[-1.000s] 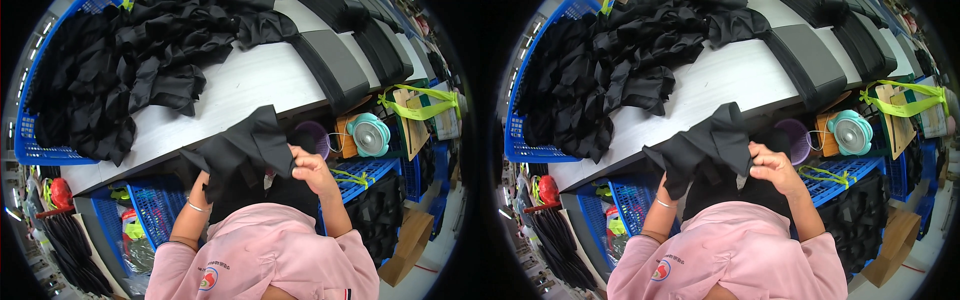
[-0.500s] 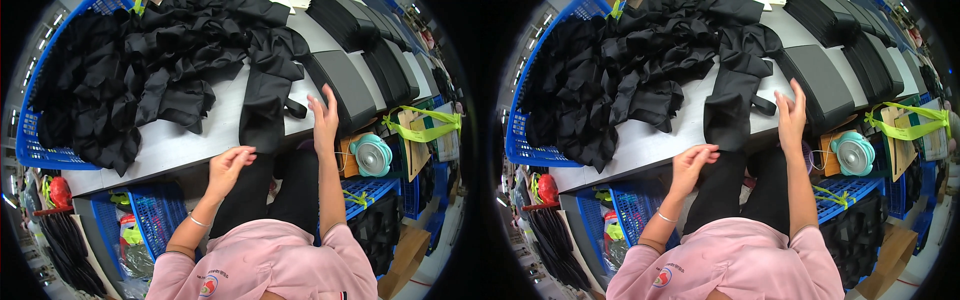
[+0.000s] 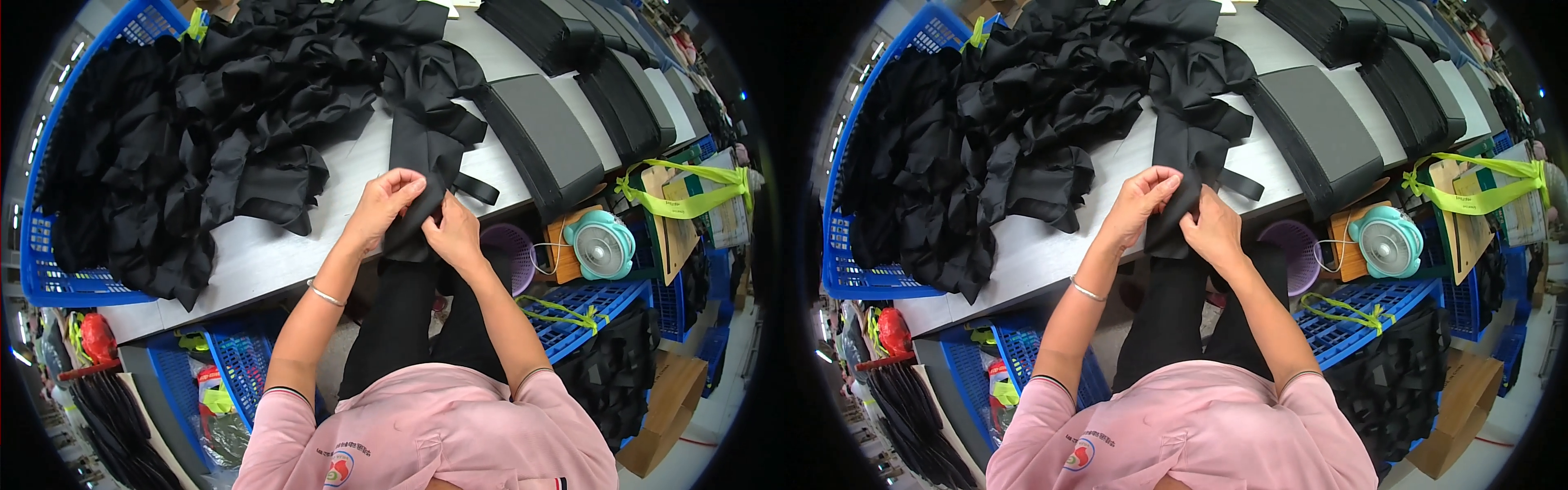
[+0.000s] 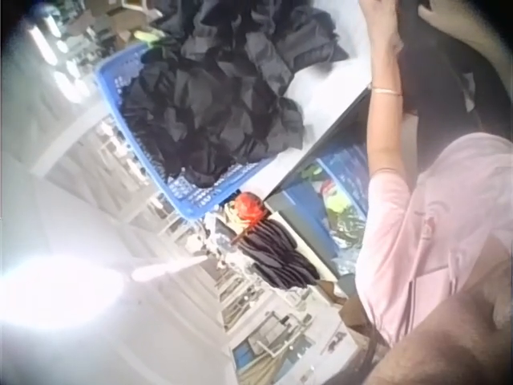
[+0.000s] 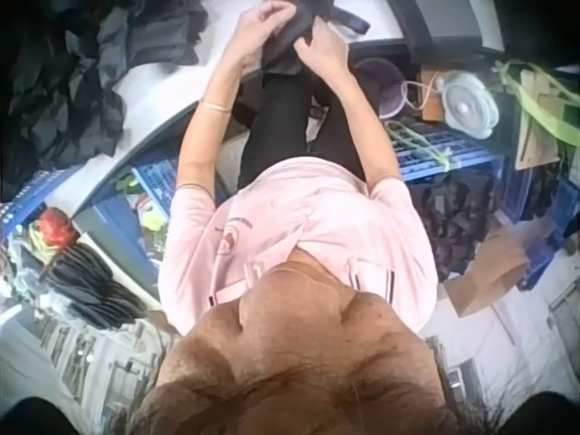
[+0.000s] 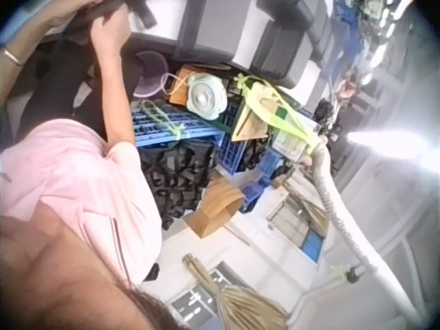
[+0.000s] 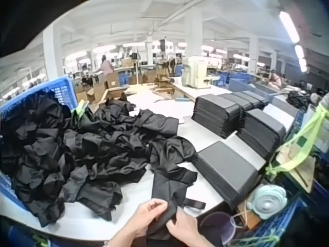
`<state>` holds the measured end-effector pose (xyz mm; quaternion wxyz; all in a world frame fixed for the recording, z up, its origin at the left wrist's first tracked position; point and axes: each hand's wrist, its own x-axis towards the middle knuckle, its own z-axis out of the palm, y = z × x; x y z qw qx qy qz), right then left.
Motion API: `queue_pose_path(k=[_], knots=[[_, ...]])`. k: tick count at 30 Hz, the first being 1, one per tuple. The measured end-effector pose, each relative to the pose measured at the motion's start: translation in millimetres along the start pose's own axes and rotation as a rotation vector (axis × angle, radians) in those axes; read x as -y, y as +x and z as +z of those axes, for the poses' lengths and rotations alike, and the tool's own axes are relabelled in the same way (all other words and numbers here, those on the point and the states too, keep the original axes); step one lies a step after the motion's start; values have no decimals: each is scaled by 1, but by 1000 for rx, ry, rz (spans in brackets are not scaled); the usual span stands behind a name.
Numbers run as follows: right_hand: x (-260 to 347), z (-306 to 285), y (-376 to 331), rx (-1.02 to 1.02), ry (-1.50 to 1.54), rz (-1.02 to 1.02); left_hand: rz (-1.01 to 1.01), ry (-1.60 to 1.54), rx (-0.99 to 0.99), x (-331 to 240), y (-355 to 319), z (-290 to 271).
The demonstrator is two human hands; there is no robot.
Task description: Inserting rectangular stiffening boards into black fabric sleeves and stacking the completed units on a workbench.
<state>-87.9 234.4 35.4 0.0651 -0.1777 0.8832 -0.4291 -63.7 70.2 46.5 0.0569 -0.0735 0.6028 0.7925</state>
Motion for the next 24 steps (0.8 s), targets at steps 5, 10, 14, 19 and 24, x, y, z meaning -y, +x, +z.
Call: queue_pose_path(k=[5, 10, 14, 19, 24], knots=[[2, 17, -3, -89, -305, -168, -42, 102, 101, -11, 13, 6], [-16, 26, 3, -291, -178, -272, 284, 333, -211, 2, 10, -2], [-28, -9, 9, -394, 85, -135, 483, 641, -677, -5, -6, -30], [1, -44, -3, -448, 138, -209, 602, 746, -708, -12, -34, 5], [-10, -87, 11, -753, -299, -382, 380, -172, 102, -76, -119, 97]])
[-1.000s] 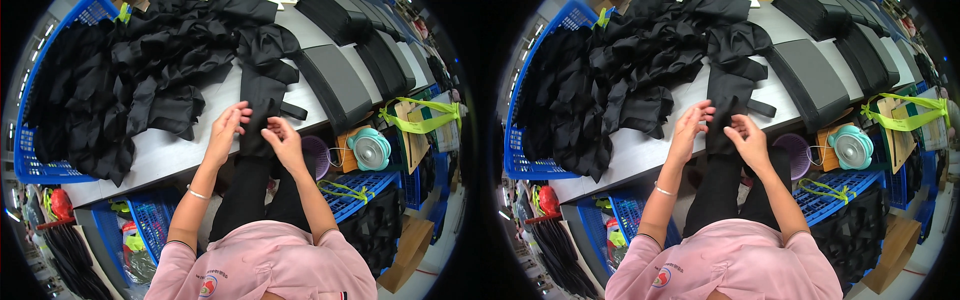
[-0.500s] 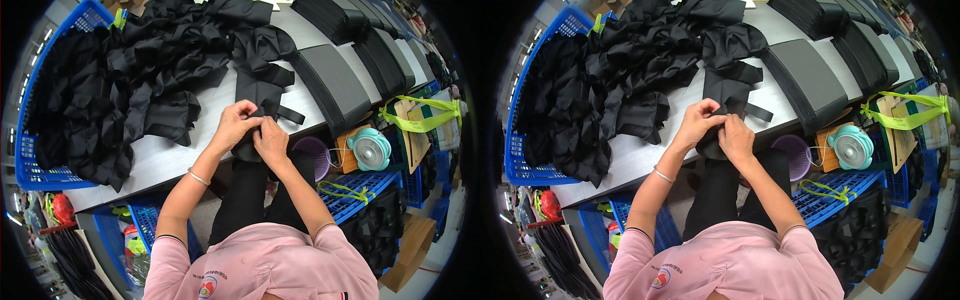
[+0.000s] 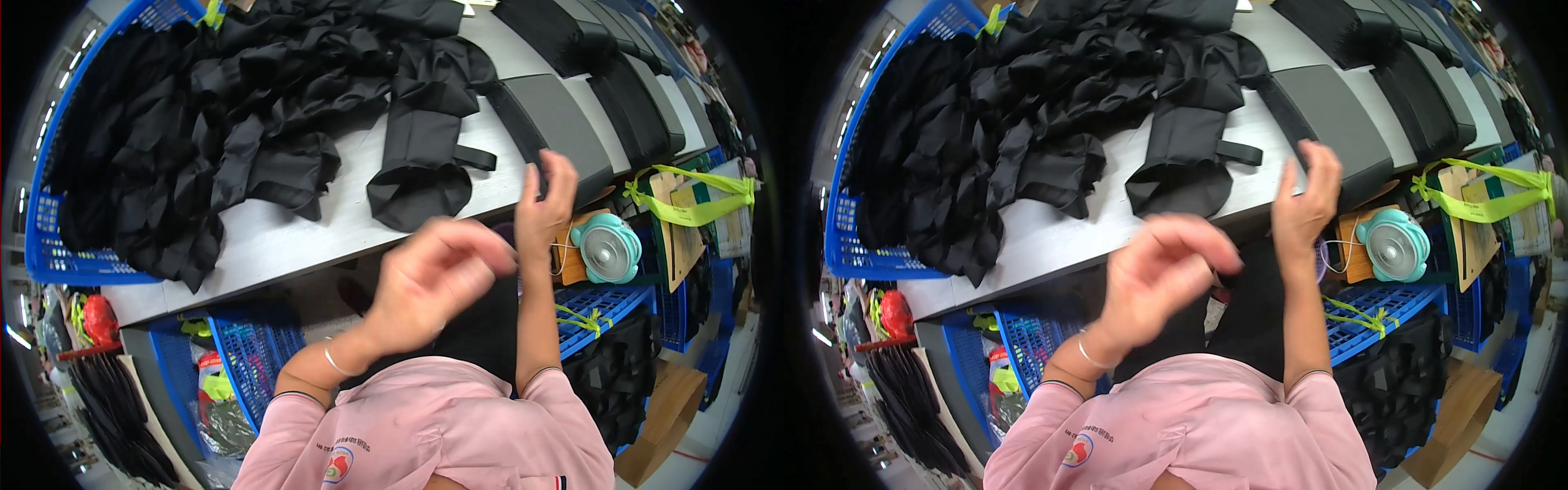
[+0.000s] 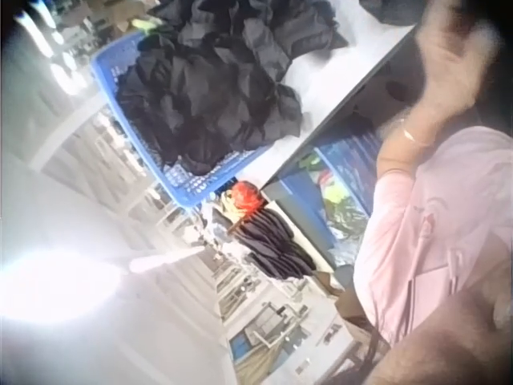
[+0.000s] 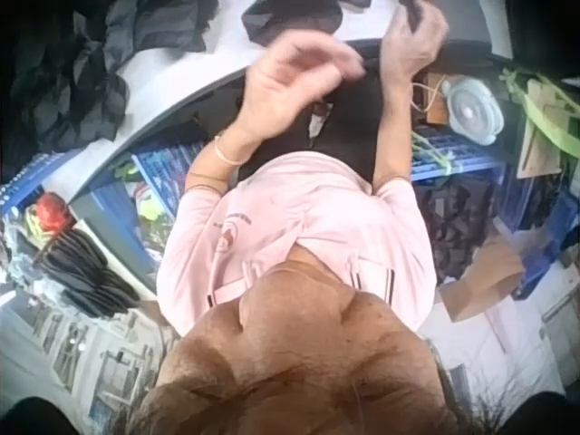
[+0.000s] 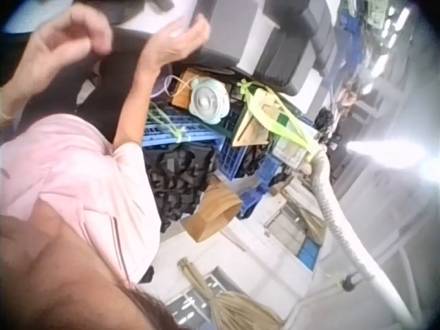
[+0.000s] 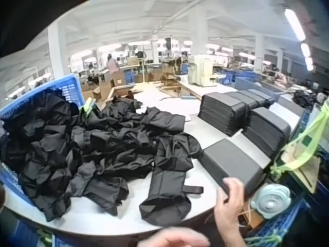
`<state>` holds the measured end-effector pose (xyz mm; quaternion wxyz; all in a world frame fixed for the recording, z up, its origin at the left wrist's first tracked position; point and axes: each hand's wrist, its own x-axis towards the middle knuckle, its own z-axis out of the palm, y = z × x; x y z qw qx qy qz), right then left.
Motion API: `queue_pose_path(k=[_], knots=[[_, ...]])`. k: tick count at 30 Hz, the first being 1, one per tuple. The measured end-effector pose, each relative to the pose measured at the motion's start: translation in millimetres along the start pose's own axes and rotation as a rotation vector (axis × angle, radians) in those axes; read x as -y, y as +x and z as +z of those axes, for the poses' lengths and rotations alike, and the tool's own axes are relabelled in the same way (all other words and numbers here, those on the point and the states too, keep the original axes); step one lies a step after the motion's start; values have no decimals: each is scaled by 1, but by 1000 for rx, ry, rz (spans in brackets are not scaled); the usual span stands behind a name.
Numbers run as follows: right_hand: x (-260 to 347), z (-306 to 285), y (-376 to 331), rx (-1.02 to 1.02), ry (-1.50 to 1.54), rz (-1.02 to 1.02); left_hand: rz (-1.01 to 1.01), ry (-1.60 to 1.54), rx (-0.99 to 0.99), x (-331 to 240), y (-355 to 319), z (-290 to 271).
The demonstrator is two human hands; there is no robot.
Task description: Inserting rectangular stiffening boards into black fabric sleeves and stacking the completed units on a workbench.
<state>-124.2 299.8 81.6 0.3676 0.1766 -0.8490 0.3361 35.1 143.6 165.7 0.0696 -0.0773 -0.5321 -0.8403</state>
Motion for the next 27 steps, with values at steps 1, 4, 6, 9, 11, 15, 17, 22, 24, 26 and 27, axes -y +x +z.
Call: queue_pose_path(k=[1, 4, 6, 9, 11, 15, 17, 22, 24, 26, 27], knots=[[-10, -2, 9, -49, -133, -41, -78, -232, 156, -16, -8, 17], [-57, 0, 23, 78, -389, -18, 64, -779, 609, -29, -16, 59], [-84, 4, 24, 177, -496, -34, 25, -941, 673, -48, -19, 84], [-98, 1, 30, 242, -430, -33, -190, -1134, 768, -76, -23, 84], [-101, -1, 38, 284, -342, 10, -131, -1177, 792, -85, -15, 83], [-102, -8, 44, 322, -255, 17, -590, -903, 1027, -80, -20, 88], [-110, -14, 52, 350, -289, -31, -17, -948, 1036, -55, -37, 89], [-99, -37, 56, 186, -323, -124, -201, -673, 1066, -21, -42, 65], [-43, -55, 48, 44, -319, -224, -368, -535, 429, -6, -51, 60], [14, -90, 30, 91, -264, -231, -272, -368, 165, 34, -44, 47], [36, -99, 16, 117, -126, -257, -204, -301, 77, 57, -40, 39]])
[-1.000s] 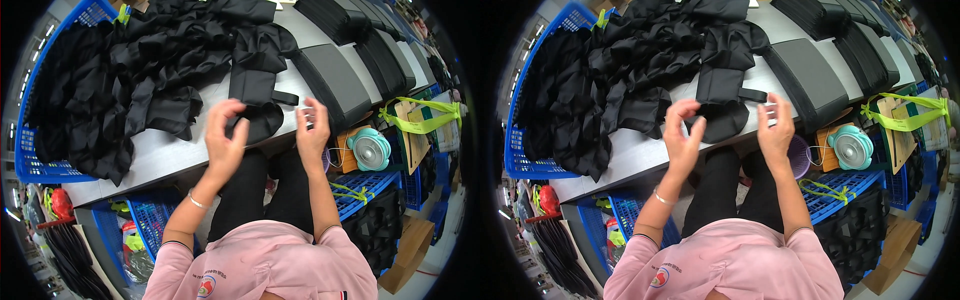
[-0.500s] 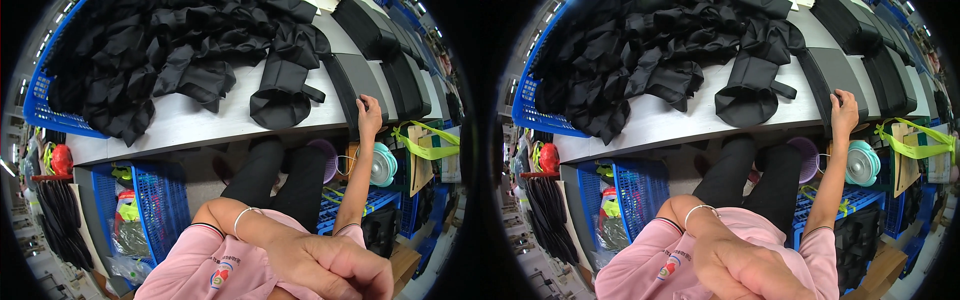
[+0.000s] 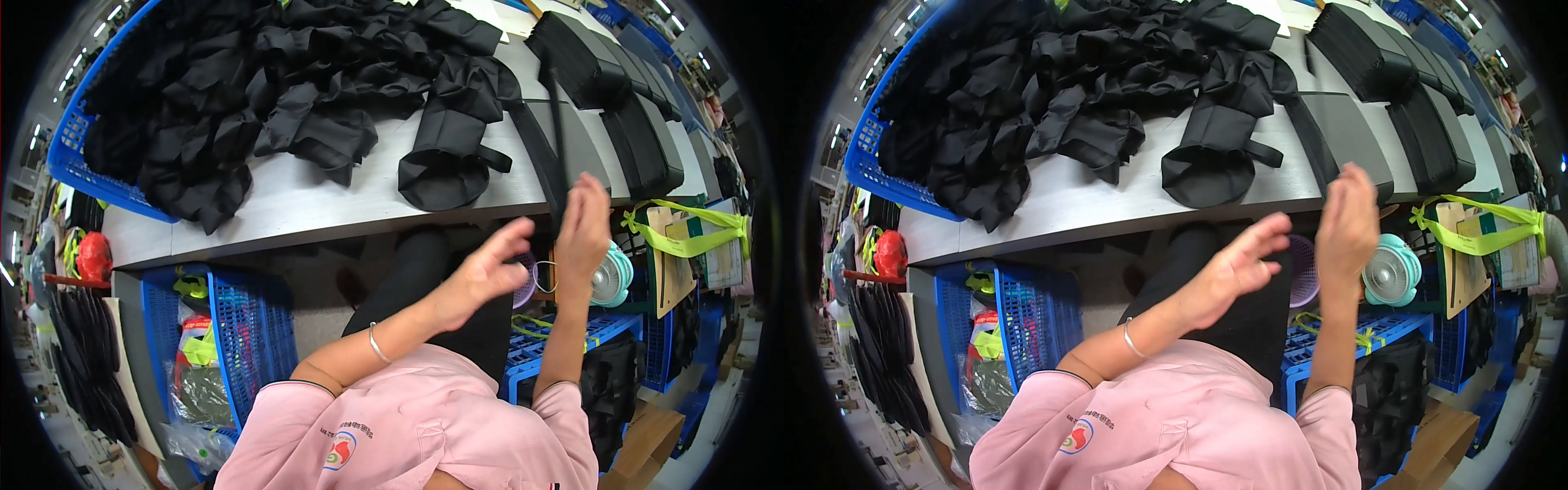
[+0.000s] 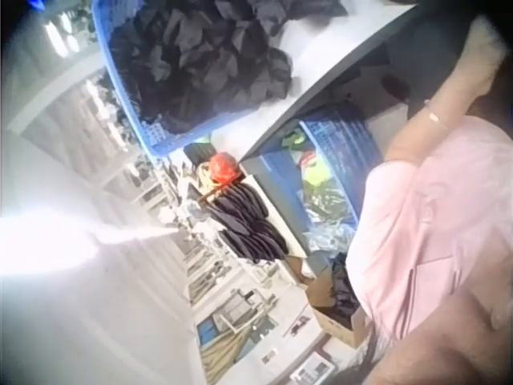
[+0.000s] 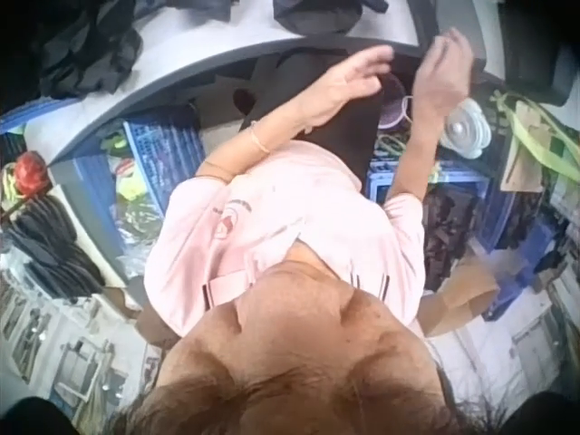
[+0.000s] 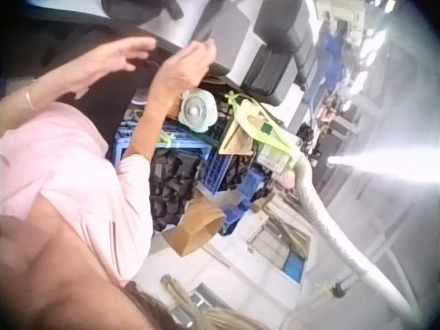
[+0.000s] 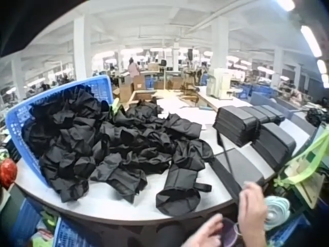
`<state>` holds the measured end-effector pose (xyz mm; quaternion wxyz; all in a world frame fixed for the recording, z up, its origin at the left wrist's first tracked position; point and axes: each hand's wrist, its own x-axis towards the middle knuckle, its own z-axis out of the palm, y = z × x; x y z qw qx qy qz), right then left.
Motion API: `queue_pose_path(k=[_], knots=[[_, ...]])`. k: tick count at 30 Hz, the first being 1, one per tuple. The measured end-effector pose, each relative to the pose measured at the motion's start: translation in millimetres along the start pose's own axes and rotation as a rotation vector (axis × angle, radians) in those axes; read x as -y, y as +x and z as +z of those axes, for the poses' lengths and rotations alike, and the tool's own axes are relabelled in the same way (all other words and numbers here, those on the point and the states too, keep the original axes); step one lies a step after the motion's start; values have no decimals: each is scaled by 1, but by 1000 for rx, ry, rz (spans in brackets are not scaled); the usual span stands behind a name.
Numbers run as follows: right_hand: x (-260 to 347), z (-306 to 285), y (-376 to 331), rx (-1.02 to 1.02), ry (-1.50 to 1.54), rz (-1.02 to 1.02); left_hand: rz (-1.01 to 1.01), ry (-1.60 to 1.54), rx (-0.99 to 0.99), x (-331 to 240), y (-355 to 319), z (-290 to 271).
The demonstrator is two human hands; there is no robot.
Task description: Inserting rectangular stiffening boards into black fabric sleeves and stacking the completed units on a workbench.
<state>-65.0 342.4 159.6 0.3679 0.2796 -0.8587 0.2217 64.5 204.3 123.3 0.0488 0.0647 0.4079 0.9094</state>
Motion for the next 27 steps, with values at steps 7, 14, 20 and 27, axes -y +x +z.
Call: queue_pose_path(k=[7, 14, 20, 27], knots=[[70, -34, -78, 570, 849, 235, -65, -138, -212, 41, -6, -79], [74, -24, -104, 506, 826, 470, -28, -347, -211, 15, -14, -63], [81, -12, -119, 281, 477, 263, -89, -336, -394, 12, -16, -65], [64, -1, -142, 678, 976, 787, 68, 360, -414, 29, -19, -64]])
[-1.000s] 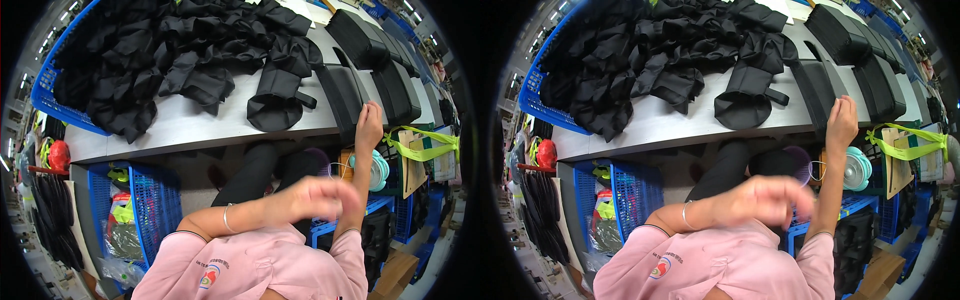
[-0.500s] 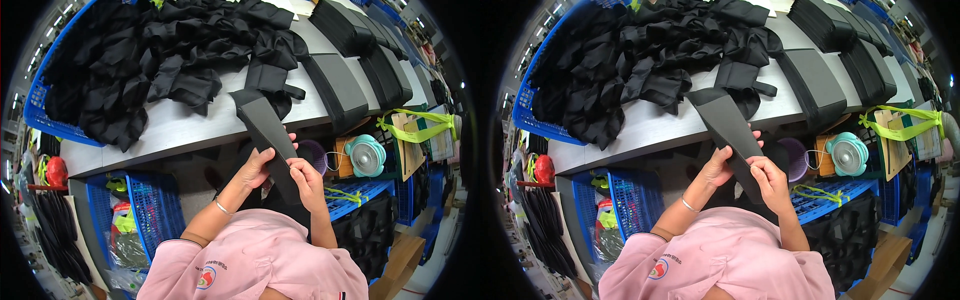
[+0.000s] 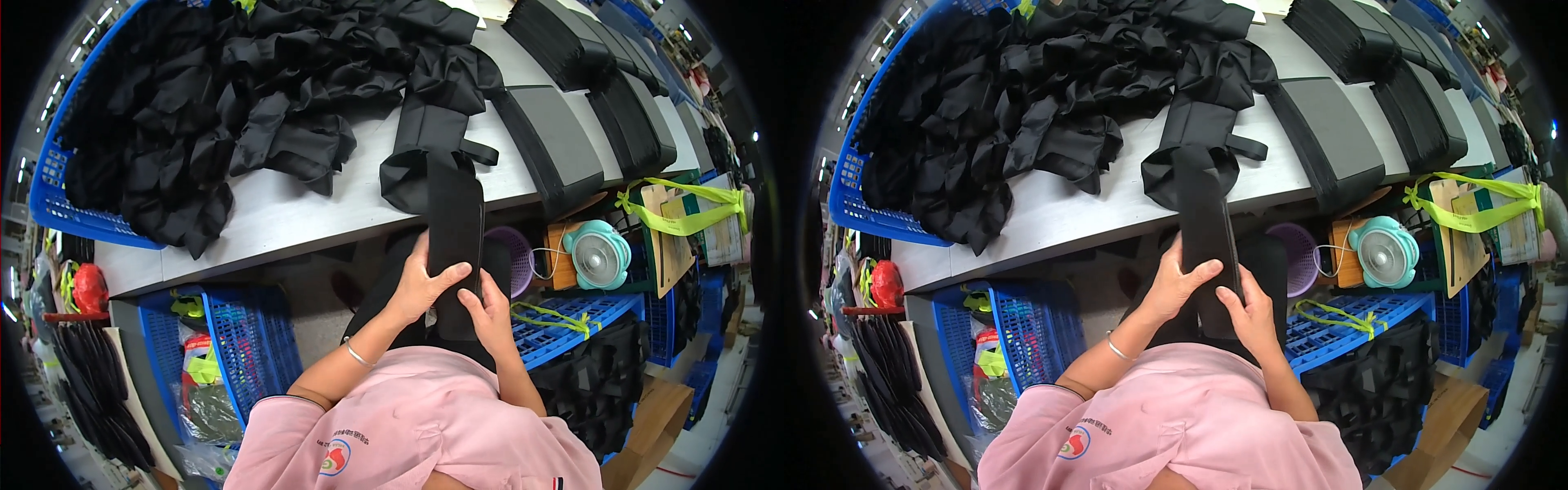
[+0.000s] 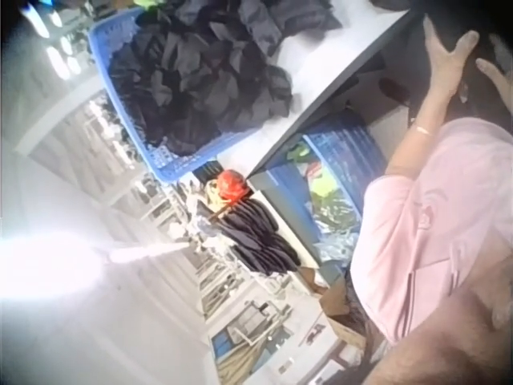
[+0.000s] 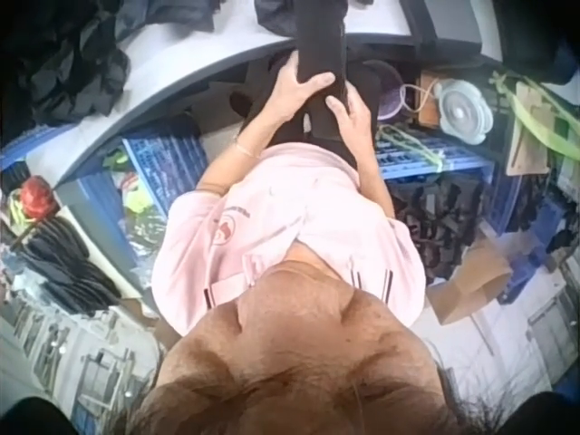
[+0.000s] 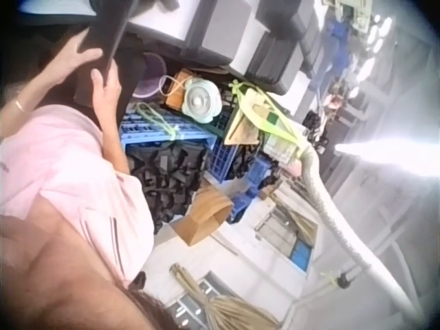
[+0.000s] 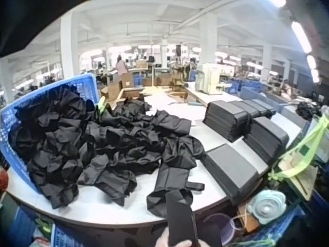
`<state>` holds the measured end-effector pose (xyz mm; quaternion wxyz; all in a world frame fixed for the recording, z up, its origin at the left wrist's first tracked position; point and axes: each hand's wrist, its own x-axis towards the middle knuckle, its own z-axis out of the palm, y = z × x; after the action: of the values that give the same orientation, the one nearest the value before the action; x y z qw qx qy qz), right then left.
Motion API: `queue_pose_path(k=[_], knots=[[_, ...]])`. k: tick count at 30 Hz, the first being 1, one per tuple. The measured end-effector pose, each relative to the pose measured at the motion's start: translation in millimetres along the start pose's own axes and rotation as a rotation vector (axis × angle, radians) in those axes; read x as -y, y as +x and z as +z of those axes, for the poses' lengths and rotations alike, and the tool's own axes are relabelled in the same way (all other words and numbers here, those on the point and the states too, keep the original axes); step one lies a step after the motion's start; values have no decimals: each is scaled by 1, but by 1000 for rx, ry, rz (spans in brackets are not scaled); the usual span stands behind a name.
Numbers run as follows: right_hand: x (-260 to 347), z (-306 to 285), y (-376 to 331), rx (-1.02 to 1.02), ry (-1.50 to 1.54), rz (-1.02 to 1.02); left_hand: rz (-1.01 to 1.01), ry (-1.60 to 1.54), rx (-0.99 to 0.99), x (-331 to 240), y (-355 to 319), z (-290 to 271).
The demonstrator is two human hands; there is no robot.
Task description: Inserting rectangular stiffening boards into black fabric sleeves and stacking the completed units on a workbench.
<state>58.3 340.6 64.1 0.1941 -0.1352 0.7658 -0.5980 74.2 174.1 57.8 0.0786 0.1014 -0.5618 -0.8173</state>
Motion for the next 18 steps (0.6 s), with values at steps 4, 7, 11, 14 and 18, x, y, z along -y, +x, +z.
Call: queue_pose_path(k=[4, 7, 11, 14, 18], knots=[[-16, -19, 8, 46, 170, 71, 349, 785, -422, 2, 23, -30], [-16, -23, 15, 88, 113, 74, 489, 998, -448, -4, 61, -62], [-2, -26, 25, 87, 33, 33, 444, 1095, -188, -20, 102, -85], [20, -22, 34, 61, 28, -41, 478, 1148, -55, -33, 108, -74], [19, -25, 45, 40, -139, 1, 582, 1220, -85, -45, 110, -60]])
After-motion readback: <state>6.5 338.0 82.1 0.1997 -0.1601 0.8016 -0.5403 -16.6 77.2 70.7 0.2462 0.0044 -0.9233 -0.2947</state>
